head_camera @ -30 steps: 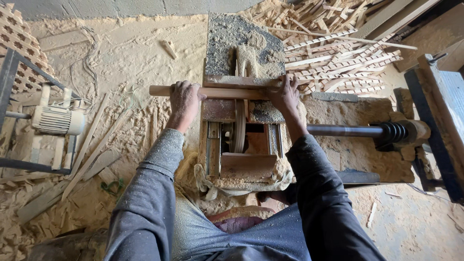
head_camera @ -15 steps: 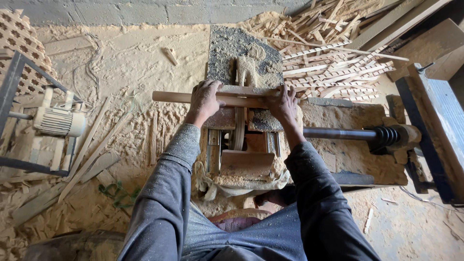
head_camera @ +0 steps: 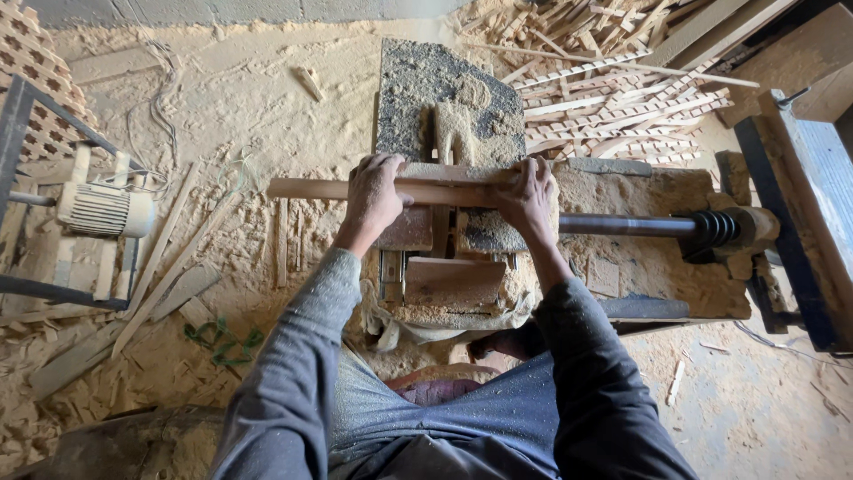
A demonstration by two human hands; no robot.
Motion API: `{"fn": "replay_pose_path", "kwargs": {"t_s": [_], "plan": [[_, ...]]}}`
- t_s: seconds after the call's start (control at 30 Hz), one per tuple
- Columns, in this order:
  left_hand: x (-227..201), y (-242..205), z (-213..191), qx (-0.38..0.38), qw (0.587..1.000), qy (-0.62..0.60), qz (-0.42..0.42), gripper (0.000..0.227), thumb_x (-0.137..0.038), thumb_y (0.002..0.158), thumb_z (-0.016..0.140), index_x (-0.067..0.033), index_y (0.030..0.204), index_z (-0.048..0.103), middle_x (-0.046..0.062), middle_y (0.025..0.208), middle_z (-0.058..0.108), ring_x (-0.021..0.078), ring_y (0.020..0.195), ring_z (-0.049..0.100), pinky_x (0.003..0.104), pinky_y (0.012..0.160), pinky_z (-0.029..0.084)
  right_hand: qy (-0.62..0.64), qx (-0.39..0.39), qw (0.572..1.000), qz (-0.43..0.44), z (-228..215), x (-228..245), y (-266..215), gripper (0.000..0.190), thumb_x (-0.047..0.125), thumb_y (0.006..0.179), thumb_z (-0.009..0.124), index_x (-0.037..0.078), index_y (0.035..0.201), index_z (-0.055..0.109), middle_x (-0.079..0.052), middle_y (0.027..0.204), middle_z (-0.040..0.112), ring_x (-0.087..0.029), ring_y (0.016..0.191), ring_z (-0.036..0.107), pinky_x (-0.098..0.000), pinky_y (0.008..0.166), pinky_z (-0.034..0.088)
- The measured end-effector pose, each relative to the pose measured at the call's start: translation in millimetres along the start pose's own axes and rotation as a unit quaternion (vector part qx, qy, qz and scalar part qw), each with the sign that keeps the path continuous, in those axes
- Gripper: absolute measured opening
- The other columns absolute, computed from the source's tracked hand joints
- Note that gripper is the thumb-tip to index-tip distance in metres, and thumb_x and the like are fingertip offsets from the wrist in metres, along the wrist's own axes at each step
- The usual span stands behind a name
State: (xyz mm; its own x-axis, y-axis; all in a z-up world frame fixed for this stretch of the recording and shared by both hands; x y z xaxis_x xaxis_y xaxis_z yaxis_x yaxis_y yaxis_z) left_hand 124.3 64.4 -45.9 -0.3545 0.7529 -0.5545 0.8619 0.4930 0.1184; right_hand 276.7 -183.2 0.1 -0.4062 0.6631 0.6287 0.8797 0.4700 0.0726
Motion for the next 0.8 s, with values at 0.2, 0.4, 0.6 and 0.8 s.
{"fn": "replay_pose_path", "kwargs": {"t_s": [0.2,0.4,0.6,0.8], "plan": [[-15,-46,-18,-0.015,1.000,0.006,0.003,0.075,-0.034,0.074,0.090,-0.0175,0.140,0.060,0.006,0.136,0.061,0.0301,0.136,0.051,0.051,0.117,0.037,-0.003,0.005,0.999,-0.035,-14,10,-34,0.063,0.042,0.075,0.083,0.012,0.118,0.048,-0.034,0.153,0.033,-0.052,0.141,0.040,-0.0626,0.118,0.026],[-36,-47,-82,-0.136,0.990,0.047,0.005,0.103,-0.036,0.078,0.093,-0.0135,0.160,0.035,0.029,0.152,0.047,0.0434,0.140,0.048,0.060,0.119,0.032,-0.043,-0.010,0.999,0.001,17,-26,29,0.062,0.041,0.078,0.086,0.017,0.122,0.049,-0.026,0.155,0.030,-0.052,0.144,0.029,-0.0686,0.111,0.032],[46,-14,-82,-0.136,0.985,0.102,-0.026,0.072,-0.038,0.096,0.074,-0.0169,0.157,0.042,0.025,0.151,0.049,0.0426,0.144,0.045,0.062,0.119,0.028,-0.039,0.006,0.997,0.064,28,-18,84,0.064,0.053,0.080,0.082,0.030,0.129,0.048,-0.014,0.158,0.027,-0.049,0.144,0.028,-0.0679,0.105,0.038],[148,33,-39,-0.168,0.977,0.130,-0.003,0.041,-0.050,0.091,0.075,-0.0310,0.127,0.071,-0.004,0.119,0.070,0.0177,0.124,0.060,0.039,0.113,0.032,0.015,0.004,1.000,0.005,-10,18,54,0.072,0.052,0.077,0.085,0.023,0.131,0.047,-0.020,0.144,0.039,-0.053,0.133,0.039,-0.0679,0.103,0.039]]}}
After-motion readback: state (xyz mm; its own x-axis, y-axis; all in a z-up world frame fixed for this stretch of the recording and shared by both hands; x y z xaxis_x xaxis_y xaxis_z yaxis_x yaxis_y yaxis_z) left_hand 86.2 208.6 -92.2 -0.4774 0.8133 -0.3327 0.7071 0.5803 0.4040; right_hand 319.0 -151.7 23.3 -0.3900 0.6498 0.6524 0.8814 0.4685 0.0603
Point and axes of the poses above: each hand's wrist, its own y-axis towards the middle knuckle, its own z-axis out of the palm, x = y × z, the point moved 9 cm from there along y, towards the middle knuckle
